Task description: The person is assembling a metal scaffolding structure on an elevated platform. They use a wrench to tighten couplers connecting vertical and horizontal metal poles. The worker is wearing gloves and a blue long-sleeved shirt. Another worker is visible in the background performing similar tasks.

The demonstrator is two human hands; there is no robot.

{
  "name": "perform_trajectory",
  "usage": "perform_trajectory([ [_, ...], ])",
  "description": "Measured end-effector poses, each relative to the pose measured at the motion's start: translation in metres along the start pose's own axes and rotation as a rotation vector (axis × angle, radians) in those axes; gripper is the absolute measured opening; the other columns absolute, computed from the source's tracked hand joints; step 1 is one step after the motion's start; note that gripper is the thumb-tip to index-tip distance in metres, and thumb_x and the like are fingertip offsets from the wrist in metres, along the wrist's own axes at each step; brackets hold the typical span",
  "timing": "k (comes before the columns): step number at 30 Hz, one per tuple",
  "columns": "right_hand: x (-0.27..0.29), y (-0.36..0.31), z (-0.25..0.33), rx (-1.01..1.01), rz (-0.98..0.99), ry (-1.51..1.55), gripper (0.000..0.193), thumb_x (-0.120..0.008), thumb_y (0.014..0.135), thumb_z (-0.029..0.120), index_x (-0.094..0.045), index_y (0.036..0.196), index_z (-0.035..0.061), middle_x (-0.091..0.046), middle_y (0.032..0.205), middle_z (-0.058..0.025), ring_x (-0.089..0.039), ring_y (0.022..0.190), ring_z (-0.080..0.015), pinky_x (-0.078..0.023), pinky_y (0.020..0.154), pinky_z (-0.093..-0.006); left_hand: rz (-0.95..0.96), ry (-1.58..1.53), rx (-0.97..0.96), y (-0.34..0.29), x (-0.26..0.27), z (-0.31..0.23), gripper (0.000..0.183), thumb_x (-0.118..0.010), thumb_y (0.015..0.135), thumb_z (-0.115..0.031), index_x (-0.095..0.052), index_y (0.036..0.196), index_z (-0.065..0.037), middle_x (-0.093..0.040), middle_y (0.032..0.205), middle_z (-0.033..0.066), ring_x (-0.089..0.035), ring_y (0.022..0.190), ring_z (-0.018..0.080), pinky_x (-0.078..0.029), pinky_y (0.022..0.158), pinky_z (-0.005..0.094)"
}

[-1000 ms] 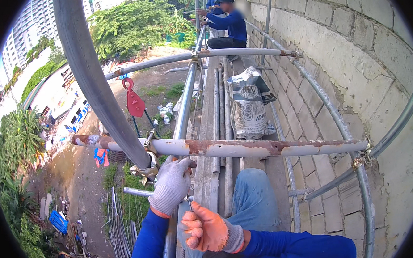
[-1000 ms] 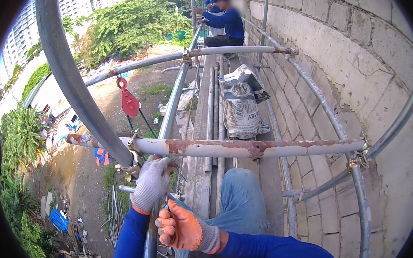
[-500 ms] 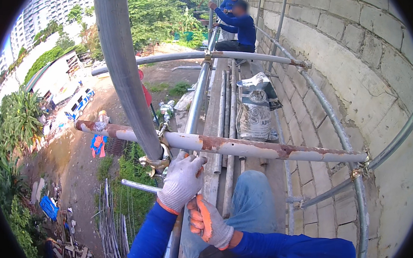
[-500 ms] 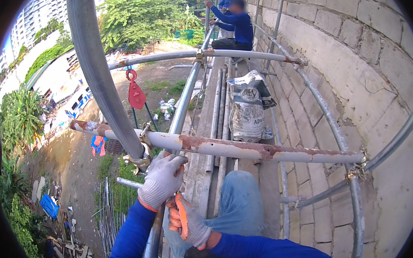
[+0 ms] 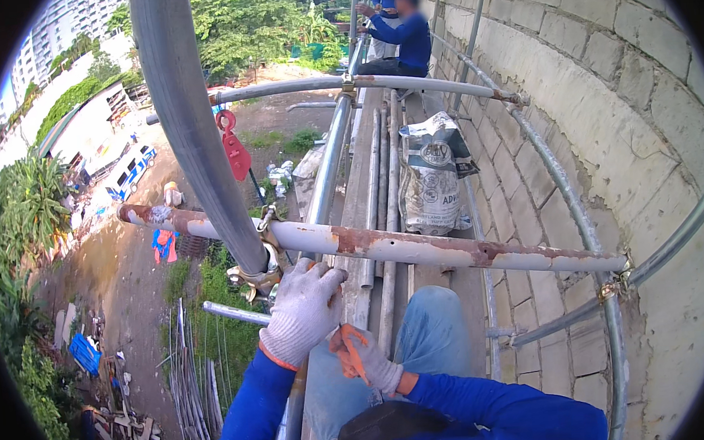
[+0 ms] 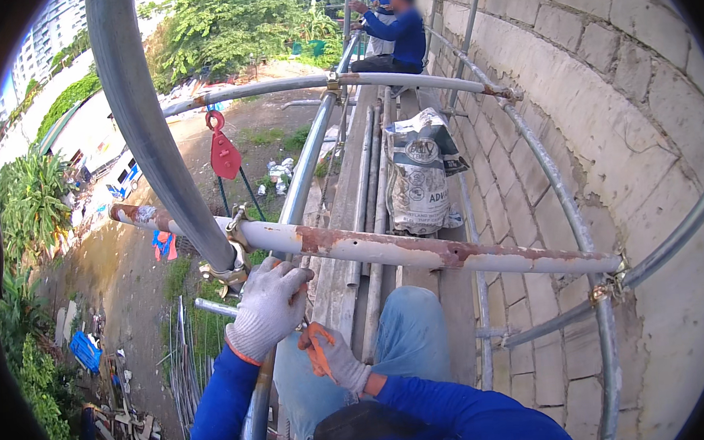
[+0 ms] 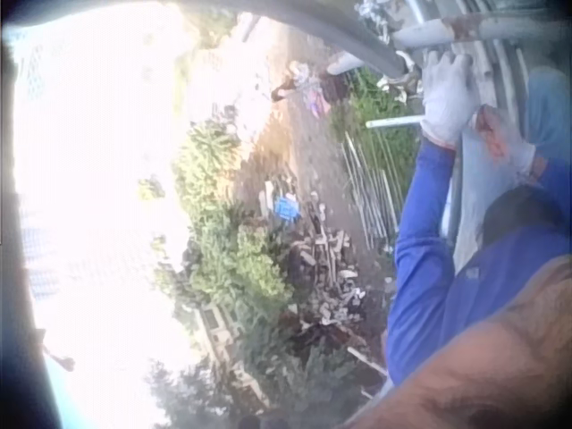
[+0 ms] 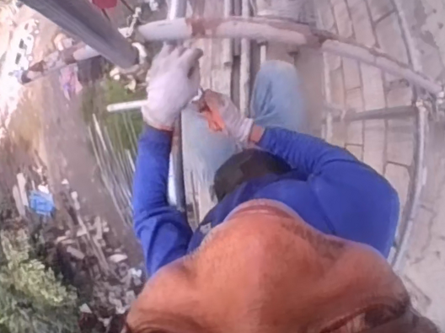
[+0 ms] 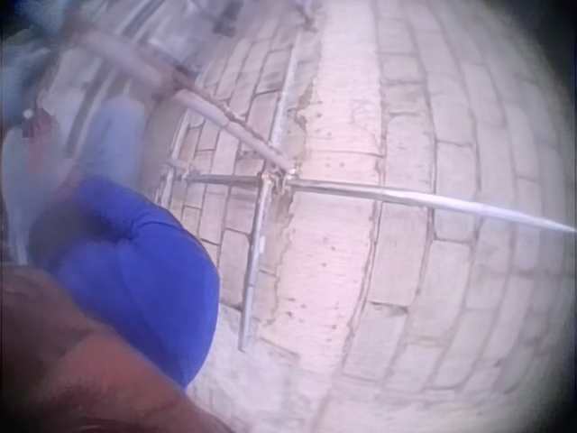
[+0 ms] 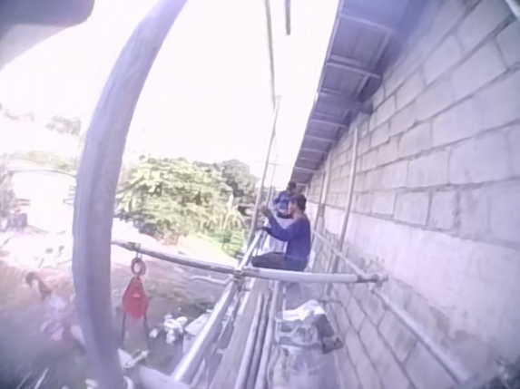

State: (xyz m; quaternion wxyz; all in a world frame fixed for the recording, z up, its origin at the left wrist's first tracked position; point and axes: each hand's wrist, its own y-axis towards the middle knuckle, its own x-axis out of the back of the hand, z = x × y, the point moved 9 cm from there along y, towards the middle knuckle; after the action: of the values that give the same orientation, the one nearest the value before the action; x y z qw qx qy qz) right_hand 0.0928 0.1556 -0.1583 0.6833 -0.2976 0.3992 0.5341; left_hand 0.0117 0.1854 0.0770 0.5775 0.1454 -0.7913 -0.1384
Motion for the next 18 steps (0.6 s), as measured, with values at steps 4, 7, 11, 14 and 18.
perform_trajectory([
  [4,0.022,-0.014,0.055,0.134,-0.214,-0.703,0.023,-0.057,0.109,0.029,-0.062,0.106,0.0070,-0.060,0.082,-0.0001,-0.053,0.068,-0.0072,-0.045,0.056,-0.0282,-0.030,-0.037,-0.045,-0.002,0.002,0.000,0.017,-0.067,0.089,-0.010,-0.074,0.104,-0.008,-0.069,0.097,0.0118,-0.064,0.102,0.0348,-0.053,0.090,0.0483],
  [7,0.031,0.006,0.090,0.047,-0.241,-0.968,0.023,-0.057,0.108,0.028,-0.065,0.101,0.0071,-0.061,0.082,0.0003,-0.057,0.068,-0.0111,-0.047,0.058,-0.0315,-0.069,-0.106,-0.069,-0.004,0.006,0.001,0.017,-0.068,0.087,-0.006,-0.073,0.103,-0.008,-0.066,0.097,0.0116,-0.063,0.101,0.0354,-0.053,0.089,0.0491],
  [11,0.006,0.054,0.188,0.473,0.009,-1.908,0.025,-0.059,0.106,0.031,-0.067,0.105,0.0076,-0.063,0.080,-0.0048,-0.062,0.074,-0.0169,-0.050,0.068,-0.0350,-0.041,-0.096,-0.041,-0.001,0.005,0.003,0.019,-0.069,0.084,-0.004,-0.072,0.102,-0.008,-0.065,0.100,0.0122,-0.063,0.102,0.0352,-0.053,0.090,0.0489],
  [14,0.004,0.106,0.235,0.571,0.086,-1.816,0.018,-0.065,0.099,0.026,-0.068,0.103,0.0085,-0.066,0.089,-0.0052,-0.065,0.089,-0.0233,-0.054,0.082,-0.0371,0.007,-0.090,0.004,0.002,0.003,0.004,0.024,-0.068,0.083,-0.003,-0.072,0.106,-0.007,-0.064,0.107,0.0147,-0.062,0.108,0.0363,-0.053,0.093,0.0491],
  [18,-0.021,0.142,0.254,0.716,0.328,-2.135,0.021,-0.070,0.094,0.022,-0.070,0.111,0.0092,-0.068,0.101,-0.0064,-0.066,0.110,-0.0283,-0.055,0.099,-0.0404,0.011,-0.075,0.032,0.003,0.005,0.005,0.024,-0.069,0.080,-0.003,-0.071,0.104,-0.005,-0.061,0.111,0.0188,-0.061,0.109,0.0389,-0.053,0.093,0.0505],
])
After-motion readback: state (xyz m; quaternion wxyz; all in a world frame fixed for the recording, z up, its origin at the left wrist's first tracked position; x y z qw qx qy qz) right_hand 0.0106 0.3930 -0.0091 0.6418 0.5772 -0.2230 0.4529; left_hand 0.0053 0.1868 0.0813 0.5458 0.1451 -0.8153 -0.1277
